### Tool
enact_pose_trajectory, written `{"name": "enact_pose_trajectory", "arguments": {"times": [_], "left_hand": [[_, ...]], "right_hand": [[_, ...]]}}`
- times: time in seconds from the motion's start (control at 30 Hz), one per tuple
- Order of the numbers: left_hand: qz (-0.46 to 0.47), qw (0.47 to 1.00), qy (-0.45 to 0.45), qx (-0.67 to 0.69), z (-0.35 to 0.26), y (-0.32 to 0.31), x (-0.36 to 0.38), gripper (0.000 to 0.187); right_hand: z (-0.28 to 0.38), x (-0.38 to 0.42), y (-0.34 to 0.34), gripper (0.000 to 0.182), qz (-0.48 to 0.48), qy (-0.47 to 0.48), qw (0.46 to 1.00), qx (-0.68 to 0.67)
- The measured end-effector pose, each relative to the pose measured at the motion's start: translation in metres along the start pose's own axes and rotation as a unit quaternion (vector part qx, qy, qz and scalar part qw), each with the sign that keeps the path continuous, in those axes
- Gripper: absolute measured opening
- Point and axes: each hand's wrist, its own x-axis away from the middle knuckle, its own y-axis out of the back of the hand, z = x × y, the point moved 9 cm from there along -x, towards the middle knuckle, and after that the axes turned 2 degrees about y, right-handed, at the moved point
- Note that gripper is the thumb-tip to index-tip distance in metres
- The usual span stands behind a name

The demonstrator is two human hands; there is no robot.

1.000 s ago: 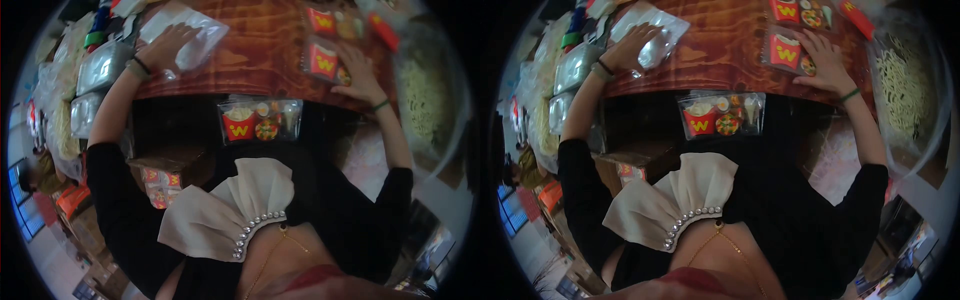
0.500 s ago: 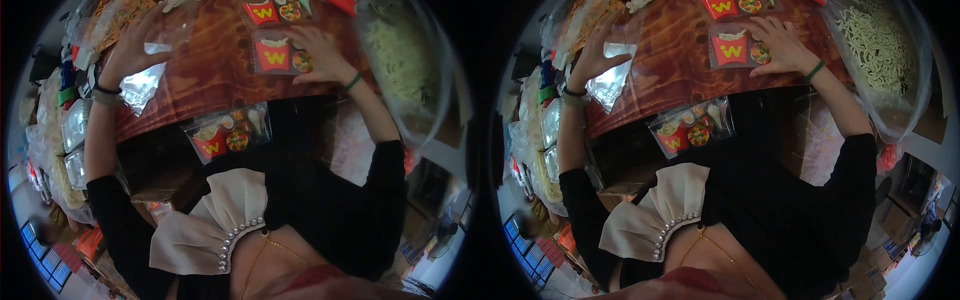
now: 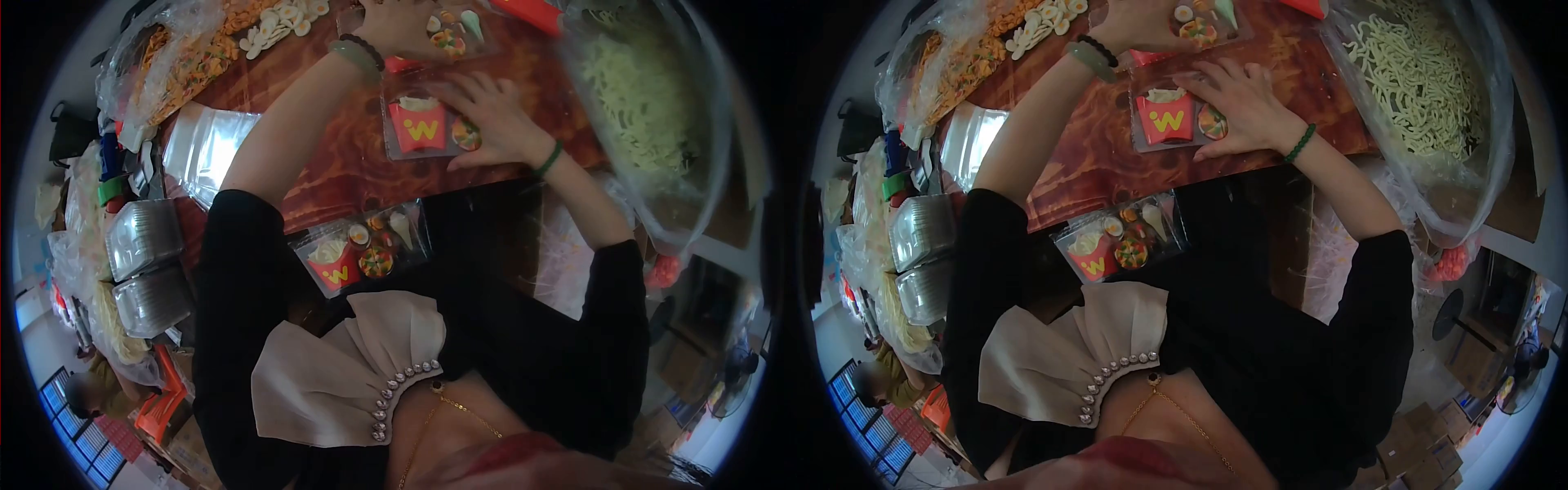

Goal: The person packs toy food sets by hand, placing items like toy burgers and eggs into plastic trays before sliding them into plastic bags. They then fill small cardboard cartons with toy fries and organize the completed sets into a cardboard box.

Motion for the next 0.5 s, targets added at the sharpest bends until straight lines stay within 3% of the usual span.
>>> {"name": "enact_pose_trajectory", "arguments": {"times": [0.3,0.5], "left_hand": [[-0.045,0.996,-0.027,0.078,-0.006,-0.037,-0.01,0.072],[-0.064,0.988,-0.031,0.136,0.045,-0.018,0.055,0.069]], "right_hand": [[0.0,0.0,-0.001,0.1,-0.009,-0.014,1.0,0.008],[-0.008,0.007,0.005,0.098,-0.033,-0.015,0.999,-0.031]]}}
